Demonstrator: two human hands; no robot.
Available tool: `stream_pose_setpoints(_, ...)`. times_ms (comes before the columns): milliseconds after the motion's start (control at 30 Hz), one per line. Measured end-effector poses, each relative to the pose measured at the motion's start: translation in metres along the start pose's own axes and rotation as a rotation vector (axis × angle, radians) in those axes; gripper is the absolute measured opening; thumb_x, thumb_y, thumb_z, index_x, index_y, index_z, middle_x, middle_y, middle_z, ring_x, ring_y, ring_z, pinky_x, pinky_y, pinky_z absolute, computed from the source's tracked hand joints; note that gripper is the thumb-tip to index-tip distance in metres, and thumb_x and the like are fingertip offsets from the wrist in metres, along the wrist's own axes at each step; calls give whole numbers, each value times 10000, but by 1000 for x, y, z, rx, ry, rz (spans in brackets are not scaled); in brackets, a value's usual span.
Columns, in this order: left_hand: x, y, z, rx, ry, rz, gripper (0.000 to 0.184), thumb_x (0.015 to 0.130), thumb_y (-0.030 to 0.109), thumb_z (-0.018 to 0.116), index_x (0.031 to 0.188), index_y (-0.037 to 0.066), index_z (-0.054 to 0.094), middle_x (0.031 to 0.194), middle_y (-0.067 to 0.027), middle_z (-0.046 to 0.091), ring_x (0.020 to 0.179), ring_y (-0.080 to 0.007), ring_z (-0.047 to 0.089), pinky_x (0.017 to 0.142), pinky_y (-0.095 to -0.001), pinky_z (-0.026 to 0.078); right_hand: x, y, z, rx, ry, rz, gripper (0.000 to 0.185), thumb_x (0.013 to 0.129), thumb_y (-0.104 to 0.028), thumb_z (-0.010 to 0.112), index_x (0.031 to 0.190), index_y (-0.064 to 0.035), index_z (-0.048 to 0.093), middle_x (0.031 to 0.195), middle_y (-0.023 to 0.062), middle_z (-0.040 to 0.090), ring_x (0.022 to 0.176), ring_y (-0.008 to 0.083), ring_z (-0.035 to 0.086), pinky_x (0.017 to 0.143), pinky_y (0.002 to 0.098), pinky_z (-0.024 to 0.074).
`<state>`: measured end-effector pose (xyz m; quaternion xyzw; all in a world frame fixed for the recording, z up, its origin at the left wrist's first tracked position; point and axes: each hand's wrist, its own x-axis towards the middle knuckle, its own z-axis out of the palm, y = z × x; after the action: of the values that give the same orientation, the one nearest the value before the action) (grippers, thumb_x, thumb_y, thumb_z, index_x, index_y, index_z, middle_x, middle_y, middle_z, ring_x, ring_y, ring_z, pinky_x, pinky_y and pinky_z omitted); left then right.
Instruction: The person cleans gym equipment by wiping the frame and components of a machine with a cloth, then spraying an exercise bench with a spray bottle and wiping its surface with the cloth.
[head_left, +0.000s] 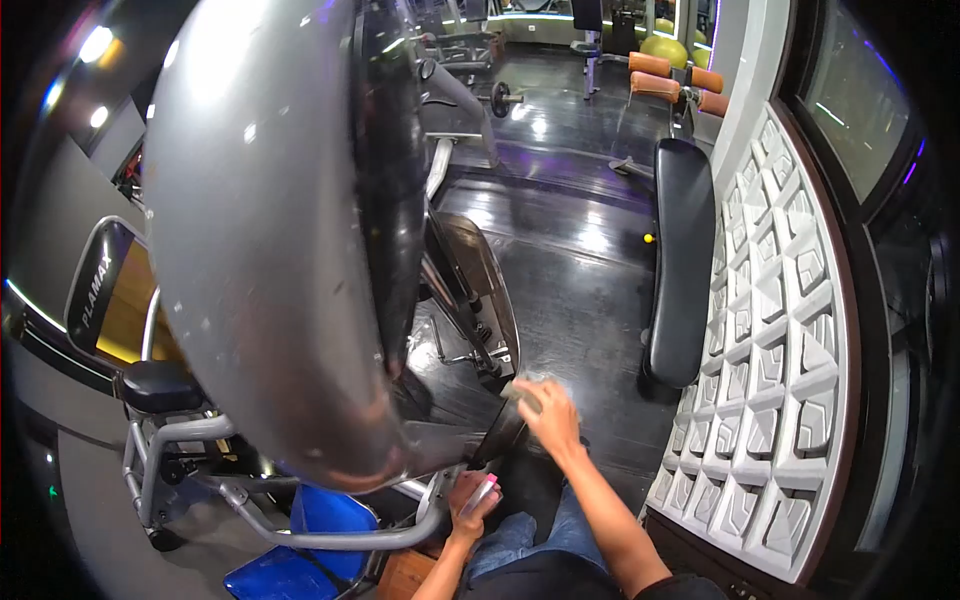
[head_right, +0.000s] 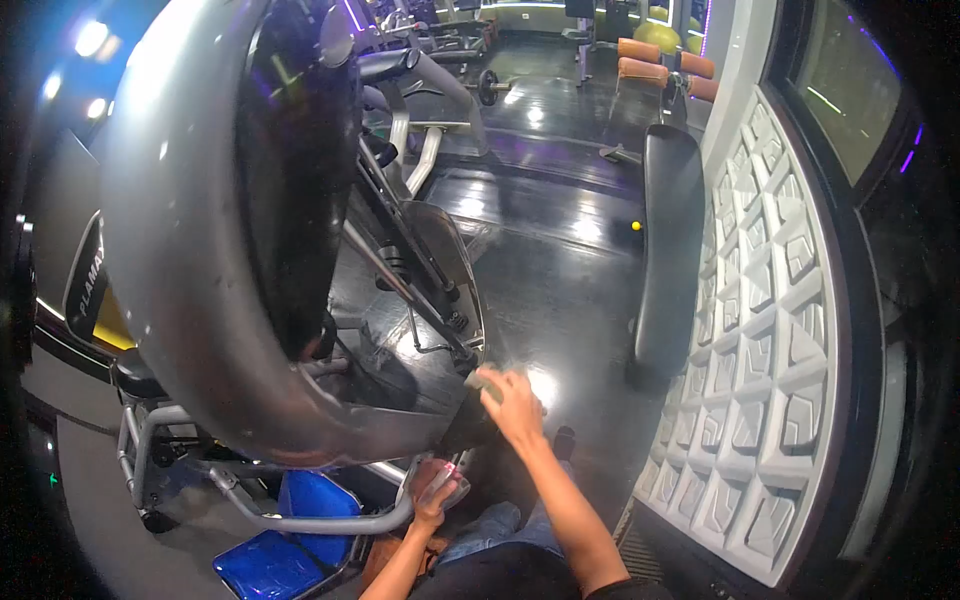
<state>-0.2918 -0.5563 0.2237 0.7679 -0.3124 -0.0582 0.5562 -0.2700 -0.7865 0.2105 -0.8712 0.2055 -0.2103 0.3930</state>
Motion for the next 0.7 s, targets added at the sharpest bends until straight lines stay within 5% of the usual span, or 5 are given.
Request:
stream_pose_setpoints(200,23,-1,23,98,118,-80,283,788,277,576,861,12,642,870,-119,625,827,-282,581,808,-392,447,-53,12,9,97,-404,-124,370,803,-236,721,1172,-217,695,957,75,675,940,262,654,821,382,538)
stream_pose_setpoints(333,36,-1,43,-151,347,-219,260,744,242,569,832,3,621,878,-116,587,825,-253,586,789,-357,454,-36,40,33,526,-50,282,318,880,-238,677,1169,-106,658,1108,148,701,1036,333,673,894,396,517)
stream_pose_setpoints(433,46,0,56,-211,446,-266,267,692,238,575,801,-3,611,853,-111,594,808,-227,589,780,-330,457,-5,30,21,561,89,574,350,919,-288,653,1201,-86,604,1097,170,696,1058,359,662,892,417,504)
stream_pose_setpoints(700,64,-12,51,-306,383,-450,360,603,227,557,811,-56,641,797,-134,652,710,-188,580,656,-286,449,-40,21,65,846,-120,499,357,956,-309,603,1209,-94,471,1061,170,662,998,277,649,872,394,475)
